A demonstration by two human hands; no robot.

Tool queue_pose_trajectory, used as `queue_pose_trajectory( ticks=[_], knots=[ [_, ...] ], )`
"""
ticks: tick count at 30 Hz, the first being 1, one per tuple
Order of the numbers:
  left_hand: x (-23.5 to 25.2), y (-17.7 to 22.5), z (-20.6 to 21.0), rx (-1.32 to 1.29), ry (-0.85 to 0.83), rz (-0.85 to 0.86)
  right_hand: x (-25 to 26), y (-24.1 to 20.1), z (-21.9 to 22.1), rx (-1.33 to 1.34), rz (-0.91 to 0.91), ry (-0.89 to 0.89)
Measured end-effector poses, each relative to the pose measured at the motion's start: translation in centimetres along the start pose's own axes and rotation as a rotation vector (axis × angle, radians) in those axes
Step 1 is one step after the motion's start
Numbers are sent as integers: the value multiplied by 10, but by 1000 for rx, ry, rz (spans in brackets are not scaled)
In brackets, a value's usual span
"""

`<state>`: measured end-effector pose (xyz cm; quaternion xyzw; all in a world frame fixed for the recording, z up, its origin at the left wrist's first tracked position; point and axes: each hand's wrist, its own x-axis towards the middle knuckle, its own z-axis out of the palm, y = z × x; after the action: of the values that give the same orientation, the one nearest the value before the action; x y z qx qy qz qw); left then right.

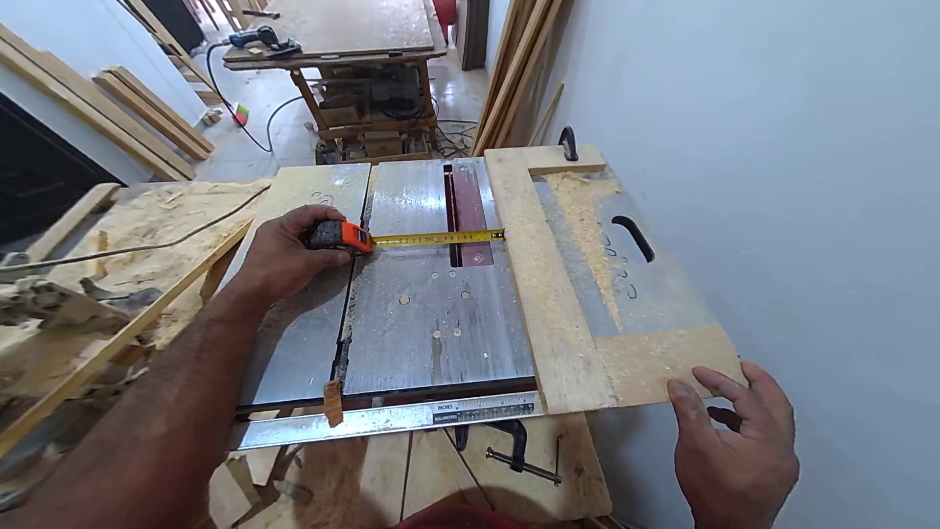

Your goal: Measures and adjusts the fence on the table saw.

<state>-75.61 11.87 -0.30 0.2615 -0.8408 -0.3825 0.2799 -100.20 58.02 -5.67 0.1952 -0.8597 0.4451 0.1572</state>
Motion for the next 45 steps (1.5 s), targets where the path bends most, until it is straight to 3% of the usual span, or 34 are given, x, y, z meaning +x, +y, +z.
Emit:
queue_pose_trajectory(
  ticks=[25, 30, 34, 36, 39, 42, 45],
  knots=[
    [3, 8, -5, 23, -24, -63, 6, 3, -4, -44, 5, -62],
    [-2, 23, -50, -121, -210, -110, 8, 3, -7, -23, 3, -80],
    [-21, 25, -97, -286, -294, -292, 8, 6, -5, -3, -11, -77],
    [-28, 17, -106, -207, -299, -419, 8, 8, -5, -8, -12, -75],
    [-23, -6, -108, 111, -269, -574, 8, 9, -3, -21, -20, -74],
    [-19, -11, -97, 433, -184, -555, 7, 9, -3, -11, -19, -78],
    [-29, 23, -76, 736, -89, -543, 5, 6, -6, 0, -20, -85]
  ],
)
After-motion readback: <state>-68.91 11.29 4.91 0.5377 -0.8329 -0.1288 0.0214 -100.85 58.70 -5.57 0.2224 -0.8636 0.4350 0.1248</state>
